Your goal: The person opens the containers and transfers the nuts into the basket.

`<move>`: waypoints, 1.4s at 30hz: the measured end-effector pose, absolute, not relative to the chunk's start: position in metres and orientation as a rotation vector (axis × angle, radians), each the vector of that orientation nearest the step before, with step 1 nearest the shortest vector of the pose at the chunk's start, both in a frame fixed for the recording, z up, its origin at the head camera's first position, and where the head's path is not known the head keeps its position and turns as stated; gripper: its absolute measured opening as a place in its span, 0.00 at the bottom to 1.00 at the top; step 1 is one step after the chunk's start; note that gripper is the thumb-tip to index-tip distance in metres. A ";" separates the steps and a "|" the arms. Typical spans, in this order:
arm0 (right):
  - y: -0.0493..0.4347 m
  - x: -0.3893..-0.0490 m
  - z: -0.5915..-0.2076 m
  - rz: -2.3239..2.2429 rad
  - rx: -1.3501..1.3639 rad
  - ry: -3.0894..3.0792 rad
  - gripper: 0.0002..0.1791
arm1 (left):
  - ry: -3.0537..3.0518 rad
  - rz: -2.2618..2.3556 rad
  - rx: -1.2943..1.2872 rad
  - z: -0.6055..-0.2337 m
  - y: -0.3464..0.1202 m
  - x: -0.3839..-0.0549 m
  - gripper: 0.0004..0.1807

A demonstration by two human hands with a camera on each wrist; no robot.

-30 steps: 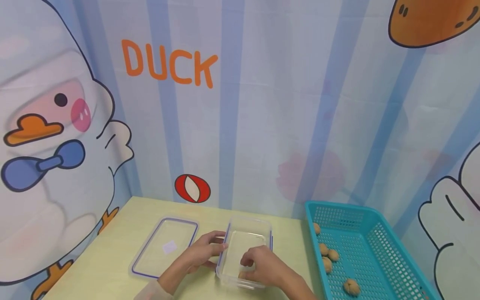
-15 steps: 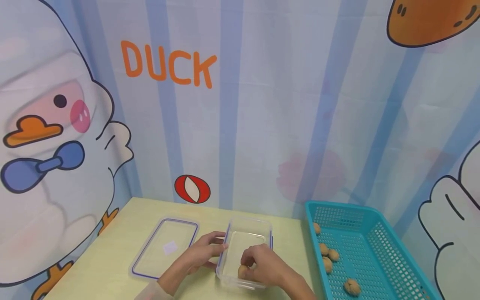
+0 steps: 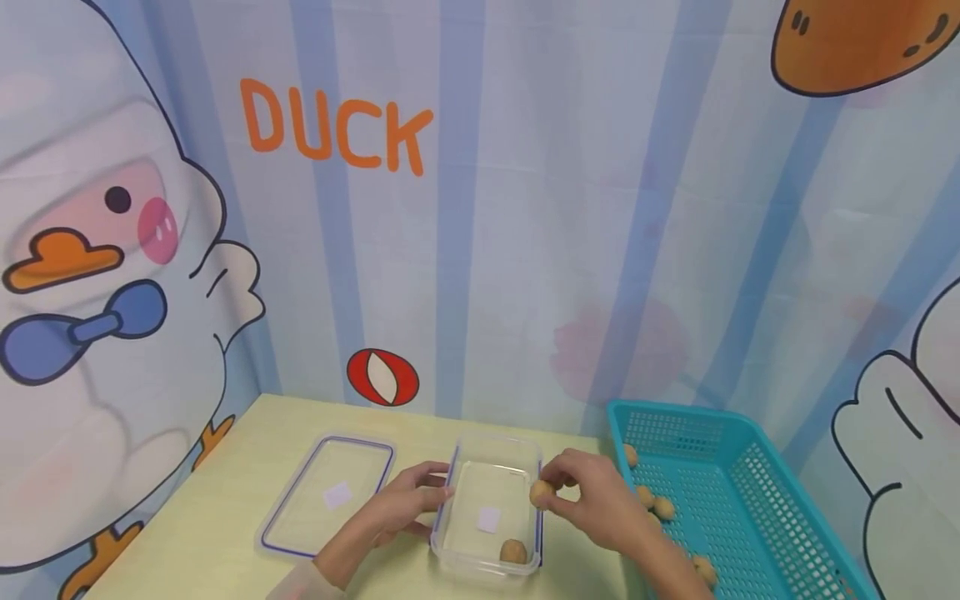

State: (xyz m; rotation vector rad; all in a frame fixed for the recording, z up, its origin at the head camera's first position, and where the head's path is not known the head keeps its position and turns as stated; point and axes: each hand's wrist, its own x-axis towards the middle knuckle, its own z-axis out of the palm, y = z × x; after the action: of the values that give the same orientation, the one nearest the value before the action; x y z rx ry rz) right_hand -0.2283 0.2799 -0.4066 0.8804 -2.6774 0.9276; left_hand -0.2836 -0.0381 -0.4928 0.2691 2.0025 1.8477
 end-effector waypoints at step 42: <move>0.432 -0.212 -0.453 0.848 0.064 -3.002 0.21 | 2.014 1.840 0.233 -0.496 -0.036 -0.286 0.32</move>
State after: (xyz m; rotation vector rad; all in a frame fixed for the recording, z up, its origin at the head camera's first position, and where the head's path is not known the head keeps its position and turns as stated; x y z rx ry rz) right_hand -0.2116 0.4325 -0.4526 0.0640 -3.0024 0.8482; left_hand -0.2861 -0.0358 -0.4956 0.2332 2.0138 1.8400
